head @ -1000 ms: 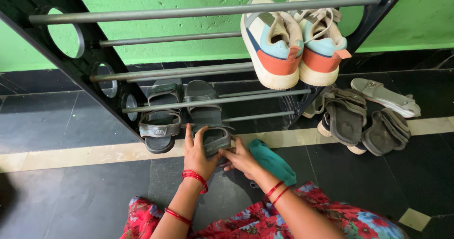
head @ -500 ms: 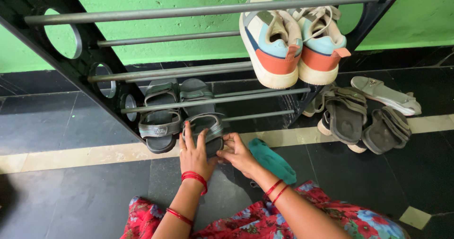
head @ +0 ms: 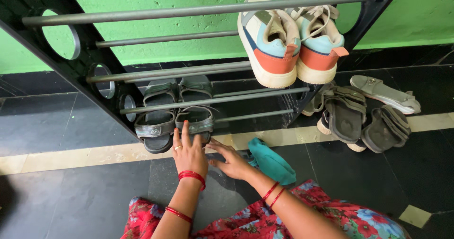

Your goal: The person is cleaning a pair of grey sandals using a teal cloth. They wipe the straps, sole, and upper parts of the sandals thoroughly.

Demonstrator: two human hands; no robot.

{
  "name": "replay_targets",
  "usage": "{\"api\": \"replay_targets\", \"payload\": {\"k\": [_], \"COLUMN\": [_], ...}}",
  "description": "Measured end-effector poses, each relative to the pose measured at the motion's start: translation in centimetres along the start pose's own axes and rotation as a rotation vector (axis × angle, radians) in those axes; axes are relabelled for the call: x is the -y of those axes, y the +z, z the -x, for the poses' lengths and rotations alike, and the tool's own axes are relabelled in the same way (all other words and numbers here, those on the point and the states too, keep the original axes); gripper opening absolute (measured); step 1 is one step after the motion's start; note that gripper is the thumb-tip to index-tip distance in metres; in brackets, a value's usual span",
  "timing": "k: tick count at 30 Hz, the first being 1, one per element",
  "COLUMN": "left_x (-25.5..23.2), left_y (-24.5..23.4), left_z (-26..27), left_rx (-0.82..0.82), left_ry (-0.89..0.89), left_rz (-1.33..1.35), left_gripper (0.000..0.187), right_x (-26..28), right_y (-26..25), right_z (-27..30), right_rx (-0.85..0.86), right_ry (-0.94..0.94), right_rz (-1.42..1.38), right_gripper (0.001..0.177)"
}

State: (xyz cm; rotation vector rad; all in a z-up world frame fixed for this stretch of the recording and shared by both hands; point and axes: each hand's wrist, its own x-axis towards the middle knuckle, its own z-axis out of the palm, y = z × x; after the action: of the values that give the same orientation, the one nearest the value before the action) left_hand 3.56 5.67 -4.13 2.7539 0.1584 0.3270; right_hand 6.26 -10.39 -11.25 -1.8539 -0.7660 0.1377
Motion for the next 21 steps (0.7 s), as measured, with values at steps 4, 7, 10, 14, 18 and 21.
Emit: {"api": "replay_targets", "payload": {"k": [4,7,10,14,18,21], "left_x": [-0.4,-0.8,-1.7,-3.6,-5.4,-6.0], "left_y": [-0.2,-0.8,-1.3,-1.5,-1.5,-1.4], "left_z": [0.1,0.0,0.3,1.0,2.0,2.3], "left_rx": [0.094,0.1,0.1,0.019,0.013,-0.042], "left_ry": [0.001,0.01,0.032,0.201,0.346,0.419], "left_rz": [-0.047,-0.036,0.047,0.161,0.227,0.246], "left_gripper": [0.04,0.048,0.055,0.054,0.05,0.047], "right_x": [-1.0,-2.2,-3.3,-3.5,-3.1,-4.0], "right_y": [0.2,-0.1,-2.2,-8.8,-17.3,-23.2], "right_z": [0.3,0.2,-0.7,-0.2,2.4,5.8], "right_rx": [0.017,-0.018,-0.032,-0.067,-0.583,-1.289], "right_ry": [-0.016,0.057,0.267,0.423,0.566,0.194], "right_rz": [0.114,0.091,-0.074,0.056,0.025,0.187], "right_gripper": [0.061,0.051,0.036,0.02,0.012,0.011]}}
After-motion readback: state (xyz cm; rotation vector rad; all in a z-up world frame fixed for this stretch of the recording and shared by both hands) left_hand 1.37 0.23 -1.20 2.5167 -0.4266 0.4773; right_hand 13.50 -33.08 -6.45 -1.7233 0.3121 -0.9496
